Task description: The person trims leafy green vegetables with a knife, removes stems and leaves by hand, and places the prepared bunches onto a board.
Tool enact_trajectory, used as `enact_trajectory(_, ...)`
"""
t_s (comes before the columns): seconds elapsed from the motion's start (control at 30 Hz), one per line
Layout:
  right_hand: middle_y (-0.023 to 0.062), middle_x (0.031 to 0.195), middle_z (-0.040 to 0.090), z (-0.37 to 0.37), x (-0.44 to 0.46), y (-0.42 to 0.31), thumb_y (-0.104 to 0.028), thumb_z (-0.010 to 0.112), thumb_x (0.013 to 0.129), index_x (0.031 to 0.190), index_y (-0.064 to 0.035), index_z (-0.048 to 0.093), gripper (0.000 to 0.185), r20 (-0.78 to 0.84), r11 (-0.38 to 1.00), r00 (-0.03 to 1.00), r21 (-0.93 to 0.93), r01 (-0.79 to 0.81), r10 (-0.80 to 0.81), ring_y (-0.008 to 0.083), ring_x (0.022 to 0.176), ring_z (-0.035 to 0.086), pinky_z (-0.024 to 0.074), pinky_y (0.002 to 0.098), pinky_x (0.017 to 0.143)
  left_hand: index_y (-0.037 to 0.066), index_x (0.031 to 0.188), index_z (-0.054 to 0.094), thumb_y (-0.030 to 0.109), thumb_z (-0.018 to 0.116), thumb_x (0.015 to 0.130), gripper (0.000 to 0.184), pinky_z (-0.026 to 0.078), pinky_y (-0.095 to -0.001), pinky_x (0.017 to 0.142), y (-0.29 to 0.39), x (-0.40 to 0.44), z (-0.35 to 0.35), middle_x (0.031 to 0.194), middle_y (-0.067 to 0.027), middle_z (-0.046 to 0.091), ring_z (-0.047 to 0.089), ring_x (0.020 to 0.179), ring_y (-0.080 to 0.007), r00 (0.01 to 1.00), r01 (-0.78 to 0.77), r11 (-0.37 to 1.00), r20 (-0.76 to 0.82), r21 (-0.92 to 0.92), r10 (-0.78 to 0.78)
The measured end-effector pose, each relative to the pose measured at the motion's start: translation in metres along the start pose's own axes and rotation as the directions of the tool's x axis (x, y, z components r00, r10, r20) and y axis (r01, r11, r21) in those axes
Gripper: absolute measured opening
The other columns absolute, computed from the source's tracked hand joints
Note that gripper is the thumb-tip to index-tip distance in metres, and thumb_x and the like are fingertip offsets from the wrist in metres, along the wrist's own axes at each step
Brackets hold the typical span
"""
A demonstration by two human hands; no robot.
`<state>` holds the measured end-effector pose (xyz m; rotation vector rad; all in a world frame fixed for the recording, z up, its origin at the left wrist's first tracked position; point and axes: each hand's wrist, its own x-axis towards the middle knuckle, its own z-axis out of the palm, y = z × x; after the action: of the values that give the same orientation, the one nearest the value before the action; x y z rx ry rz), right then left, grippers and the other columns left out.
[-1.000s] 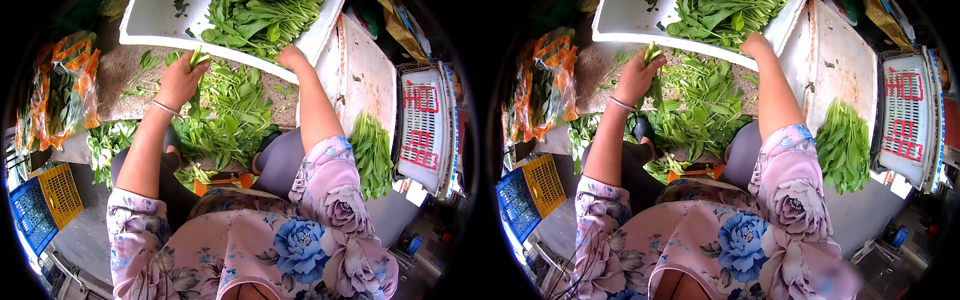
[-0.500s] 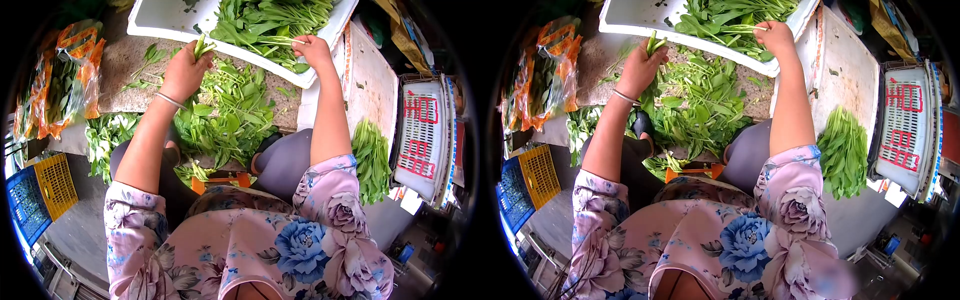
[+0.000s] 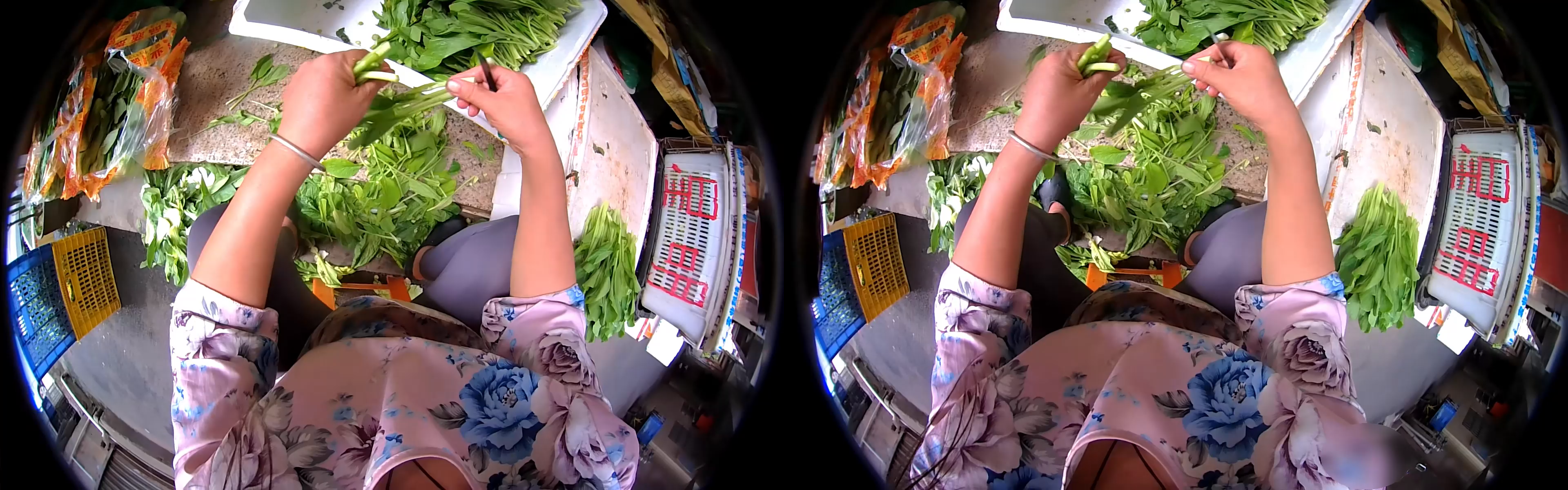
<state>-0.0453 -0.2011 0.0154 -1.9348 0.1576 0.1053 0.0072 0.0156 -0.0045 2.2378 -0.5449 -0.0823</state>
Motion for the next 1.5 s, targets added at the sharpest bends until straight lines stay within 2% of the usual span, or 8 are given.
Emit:
enact_trajectory(0.1,0.0029,0.067,0.059,0.022,0.004,0.004,-0.016,0.066,0.077,0.085,0.0029,0.062,0.021,0.088,0.995,0.996,-0.097,-0.001,0.01,0.0069,0.056,0.052,0.0433,0.02,0.053,0.011,0.095,0.066,0.022,0.064,0.075,0.022,0.049,-0.0339,0.063,-0.006,0.0,0.007,0.077,-0.0123,0.065,0.063,0.066,-0.0249,0.983,-0.066,0.982,0.158,-0.179,0.095)
enact_trajectory(0.17,0.0033,0.067,0.06,0.032,0.006,0.006,-0.019,0.066,0.078,0.086,0.0027,0.062,0.023,0.099,0.999,0.995,-0.044,0.025,-0.02,0.0068,0.056,0.052,0.0426,0.0197,0.051,0.006,0.097,0.064,0.024,0.066,0.078,0.026,0.047,-0.0295,0.066,-0.012,0.001,0.013,0.077,-0.0086,0.065,0.059,0.065,-0.0161,0.944,-0.067,0.91,0.269,-0.408,0.19)
enact_trajectory(0.33,0.0015,0.066,0.056,0.036,0.003,-0.011,-0.041,0.055,0.085,0.098,0.0016,0.058,0.044,0.06,0.968,0.993,0.223,-0.113,0.102,0.0053,0.054,0.047,0.0366,0.0189,0.045,0.001,0.089,0.063,0.021,0.068,0.077,0.024,0.045,-0.026,0.057,0.0,0.0,-0.007,0.07,-0.0025,0.06,0.055,0.061,-0.0101,0.916,0.314,0.777,0.389,-0.546,-0.097)
enact_trajectory(0.47,-0.0013,0.071,0.049,0.038,0.001,-0.006,-0.037,0.043,0.092,0.116,0.0051,0.048,0.049,0.192,0.832,0.981,0.541,-0.124,0.022,0.0053,0.057,0.038,0.0311,0.0174,0.048,0.002,0.09,0.062,0.022,0.069,0.077,0.024,0.044,-0.024,0.049,-0.005,-0.001,-0.009,0.072,-0.0027,0.061,0.054,0.058,-0.0086,0.902,0.405,0.62,0.406,-0.672,-0.148)
enact_trajectory(0.63,-0.0011,0.071,0.045,0.046,-0.001,-0.012,-0.029,0.041,0.094,0.128,0.0045,0.037,0.048,0.226,0.847,0.966,0.531,-0.012,-0.128,0.0047,0.057,0.035,0.03,0.0159,0.052,0.001,0.09,0.061,0.021,0.068,0.078,0.024,0.046,-0.0248,0.051,-0.008,-0.001,-0.01,0.073,-0.0039,0.061,0.055,0.058,-0.0099,0.916,0.375,0.633,0.373,-0.677,-0.144)
enact_trajectory(0.87,-0.0054,0.064,0.04,0.055,0.002,-0.007,-0.025,0.047,0.092,0.12,0.0007,0.049,0.038,0.158,0.904,0.979,0.425,0.048,-0.126,0.0031,0.054,0.033,0.0278,0.016,0.048,0.001,0.093,0.06,0.019,0.066,0.08,0.023,0.049,-0.0269,0.054,-0.014,0.0,-0.006,0.075,-0.0041,0.06,0.057,0.059,-0.0115,0.899,0.398,0.59,0.427,-0.703,-0.098)
enact_trajectory(1.2,-0.0063,0.06,0.041,0.048,0.01,0.012,-0.024,0.053,0.089,0.103,-0.0025,0.06,0.027,0.308,0.856,0.949,0.507,-0.106,-0.064,0.0018,0.05,0.033,0.0265,0.0162,0.043,0.005,0.1,0.06,0.018,0.065,0.08,0.025,0.049,-0.0263,0.054,-0.016,-0.003,-0.009,0.077,-0.0031,0.06,0.057,0.06,-0.012,0.785,0.588,0.459,0.606,-0.666,-0.125)
enact_trajectory(1.5,-0.0071,0.059,0.04,0.047,0.009,0.01,-0.027,0.054,0.088,0.098,-0.0041,0.061,0.026,0.332,0.853,0.941,0.507,-0.127,-0.058,0.0017,0.049,0.034,0.0266,0.0161,0.042,0.008,0.102,0.055,0.023,0.066,0.079,0.029,0.047,-0.0239,0.055,0.0,-0.006,-0.02,0.08,-0.0022,0.06,0.056,0.067,-0.0108,0.744,0.605,0.505,0.662,-0.615,-0.086)
